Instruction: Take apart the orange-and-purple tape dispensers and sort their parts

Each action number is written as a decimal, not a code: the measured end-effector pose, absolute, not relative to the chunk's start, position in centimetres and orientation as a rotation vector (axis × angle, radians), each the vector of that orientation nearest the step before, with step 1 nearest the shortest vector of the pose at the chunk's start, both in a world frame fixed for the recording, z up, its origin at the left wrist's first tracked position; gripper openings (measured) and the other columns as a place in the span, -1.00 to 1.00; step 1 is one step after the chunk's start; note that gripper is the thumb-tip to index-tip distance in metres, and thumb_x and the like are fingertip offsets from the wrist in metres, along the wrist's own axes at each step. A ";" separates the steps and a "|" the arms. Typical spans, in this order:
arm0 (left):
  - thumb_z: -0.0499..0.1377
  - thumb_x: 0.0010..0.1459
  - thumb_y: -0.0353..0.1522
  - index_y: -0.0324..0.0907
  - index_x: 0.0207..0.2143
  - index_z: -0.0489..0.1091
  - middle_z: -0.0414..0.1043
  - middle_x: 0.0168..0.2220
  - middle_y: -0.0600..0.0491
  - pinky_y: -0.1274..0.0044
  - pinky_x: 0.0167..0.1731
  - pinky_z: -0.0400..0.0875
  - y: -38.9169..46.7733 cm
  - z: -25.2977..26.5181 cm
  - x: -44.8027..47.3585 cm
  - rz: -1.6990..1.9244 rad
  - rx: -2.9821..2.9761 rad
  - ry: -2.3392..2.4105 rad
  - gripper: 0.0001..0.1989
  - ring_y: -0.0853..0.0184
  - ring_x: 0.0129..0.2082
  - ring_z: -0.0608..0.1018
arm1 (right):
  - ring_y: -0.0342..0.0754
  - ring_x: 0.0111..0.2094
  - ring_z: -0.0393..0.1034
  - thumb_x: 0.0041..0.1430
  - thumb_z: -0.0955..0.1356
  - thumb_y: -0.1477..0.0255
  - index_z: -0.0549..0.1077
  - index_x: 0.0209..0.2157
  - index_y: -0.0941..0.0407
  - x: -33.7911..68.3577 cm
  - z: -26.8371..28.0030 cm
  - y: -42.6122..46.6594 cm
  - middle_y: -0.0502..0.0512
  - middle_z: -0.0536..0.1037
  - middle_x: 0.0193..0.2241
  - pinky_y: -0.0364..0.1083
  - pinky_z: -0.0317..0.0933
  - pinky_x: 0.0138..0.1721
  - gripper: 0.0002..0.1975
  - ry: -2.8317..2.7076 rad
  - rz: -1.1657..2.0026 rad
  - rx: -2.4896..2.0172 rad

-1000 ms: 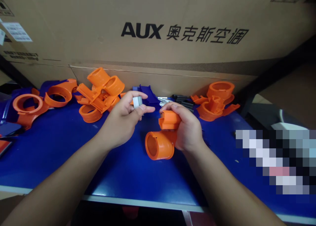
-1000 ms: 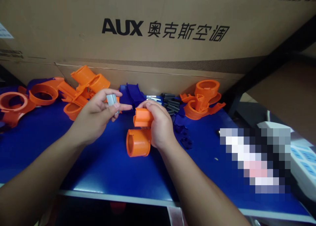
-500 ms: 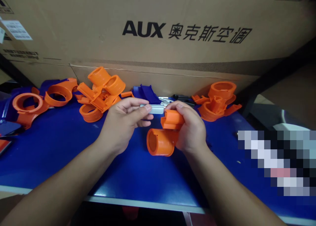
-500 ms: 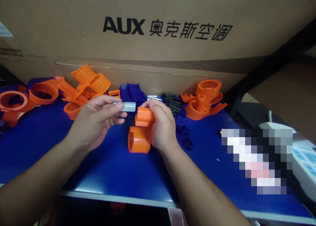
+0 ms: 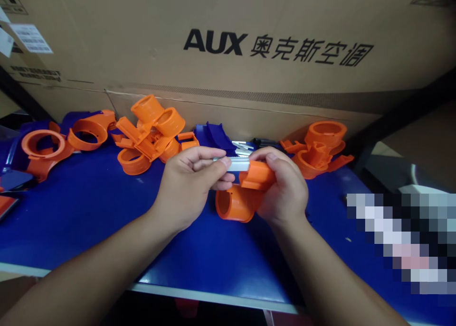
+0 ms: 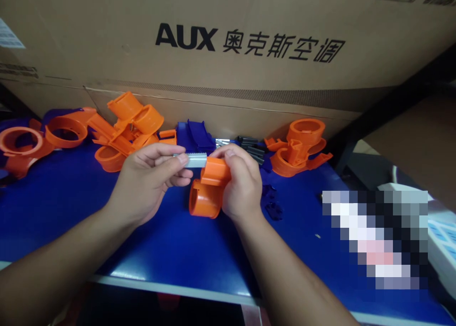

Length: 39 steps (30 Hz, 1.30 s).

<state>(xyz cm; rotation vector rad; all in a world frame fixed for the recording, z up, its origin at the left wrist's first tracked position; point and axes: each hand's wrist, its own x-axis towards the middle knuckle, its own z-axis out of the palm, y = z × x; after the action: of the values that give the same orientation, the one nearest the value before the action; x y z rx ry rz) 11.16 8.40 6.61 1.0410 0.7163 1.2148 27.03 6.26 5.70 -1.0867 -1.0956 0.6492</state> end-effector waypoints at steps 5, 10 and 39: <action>0.42 0.09 -0.31 -0.18 -0.19 0.56 0.60 -0.46 0.10 0.61 -0.45 0.65 8.4 6.6 11.0 1.259 1.173 0.728 -0.76 0.36 -0.47 0.68 | 0.03 -0.33 0.34 0.22 0.26 0.36 0.54 -0.48 0.01 27.2 5.4 6.3 0.04 0.50 -0.43 -0.03 0.20 -0.24 -0.73 -1.106 0.596 -1.101; 0.36 0.15 -0.32 -0.21 -0.23 0.57 0.60 -0.47 0.10 0.62 -0.43 0.65 8.2 6.9 10.7 1.257 1.283 0.729 -0.84 0.36 -0.48 0.68 | 0.02 -0.36 0.34 0.22 0.27 0.34 0.54 -0.49 0.03 27.1 5.1 6.6 0.04 0.51 -0.45 -0.03 0.21 -0.29 -0.73 -1.118 0.534 -1.076; 0.39 0.07 -0.41 -0.22 -0.20 0.63 0.57 -0.54 0.08 0.60 -0.52 0.59 9.6 8.6 8.7 1.039 1.590 0.756 -0.80 0.41 -0.59 0.60 | 0.01 -0.48 0.20 0.23 0.25 0.37 0.37 -0.58 0.02 27.1 4.8 6.4 0.05 0.36 -0.56 0.00 0.07 -0.43 -0.71 -1.166 0.508 -1.022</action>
<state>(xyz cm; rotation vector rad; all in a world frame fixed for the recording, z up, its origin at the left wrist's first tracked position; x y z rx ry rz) 8.73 9.55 8.60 1.5897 0.7556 1.0391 27.09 6.42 4.76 -1.0221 -1.1659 0.5084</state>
